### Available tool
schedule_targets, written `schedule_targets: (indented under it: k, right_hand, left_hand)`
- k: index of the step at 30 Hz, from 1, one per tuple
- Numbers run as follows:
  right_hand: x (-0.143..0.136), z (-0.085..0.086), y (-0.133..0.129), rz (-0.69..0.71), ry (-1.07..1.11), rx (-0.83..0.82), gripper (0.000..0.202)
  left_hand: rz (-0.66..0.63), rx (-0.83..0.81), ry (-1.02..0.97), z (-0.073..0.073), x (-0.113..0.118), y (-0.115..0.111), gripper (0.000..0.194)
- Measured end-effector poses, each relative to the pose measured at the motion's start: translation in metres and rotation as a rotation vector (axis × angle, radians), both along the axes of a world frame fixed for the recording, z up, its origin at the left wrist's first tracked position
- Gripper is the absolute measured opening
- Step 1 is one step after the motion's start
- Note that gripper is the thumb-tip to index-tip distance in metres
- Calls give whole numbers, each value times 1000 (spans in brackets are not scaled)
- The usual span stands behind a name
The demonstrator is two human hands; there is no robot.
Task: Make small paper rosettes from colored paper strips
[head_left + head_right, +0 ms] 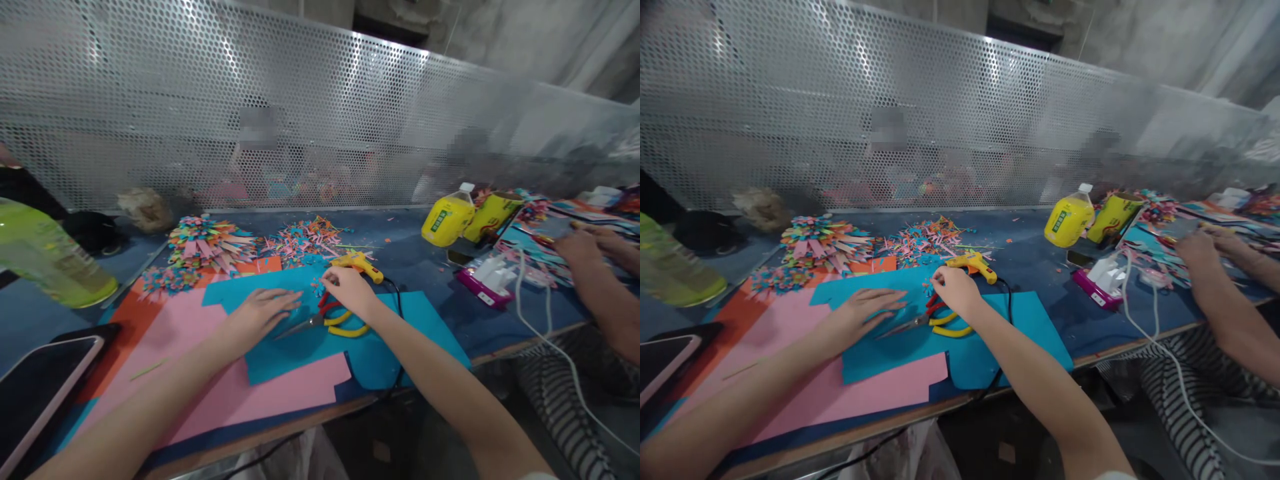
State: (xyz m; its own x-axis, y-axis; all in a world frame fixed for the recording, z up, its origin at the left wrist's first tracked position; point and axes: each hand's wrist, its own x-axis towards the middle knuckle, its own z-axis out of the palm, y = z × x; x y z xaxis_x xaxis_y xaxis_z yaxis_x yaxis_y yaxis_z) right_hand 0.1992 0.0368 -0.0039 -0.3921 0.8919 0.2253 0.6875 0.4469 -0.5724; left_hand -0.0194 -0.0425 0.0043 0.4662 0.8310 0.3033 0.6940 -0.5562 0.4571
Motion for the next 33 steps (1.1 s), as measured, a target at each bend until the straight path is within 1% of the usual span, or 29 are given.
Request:
schedule_targets:
  k: [2,5,8,10,13,16,18,20,22,25,29,31,33]
  right_hand:
    - [0,3,-1,-36,-25,31,15]
    - [1,7,-3,-53,-36,63,15]
    - [2,10,-6,-46,-39,58,15]
    - [3,12,-7,-45,-36,56,15]
    - [4,13,-8,-52,-25,60,14]
    - [5,15,-9,-50,-18,68,14]
    - [5,16,-9,-50,-15,70,14]
    - [6,16,-9,-52,-15,69,14]
    - [6,15,-9,-50,-16,68,14]
    - [7,15,-9,-37,-8,72,14]
    - [7,15,-9,-32,-11,77,14]
    - [7,15,-9,-30,-11,89,13]
    - [7,14,-9,-24,-4,101,12]
  left_hand:
    - [-52,41,164,-7,5,5,43]
    - [-80,151,324,-14,8,10,47]
    - [-67,252,426,-16,6,10,47]
    - [-31,283,448,-14,2,8,46]
    - [12,242,379,-9,-8,1,47]
    - [10,166,287,-6,-22,-6,55]
    - [4,125,290,-7,-26,-10,60]
    - [36,82,308,-7,-26,-12,66]
    - [99,35,307,-8,-22,-14,68]
    - [166,-17,276,-8,-13,-15,61]
    - [196,-5,241,-11,-9,-14,51]
    - [231,-10,178,-11,-10,-12,50]
    - [306,-45,57,-11,-14,-8,52]
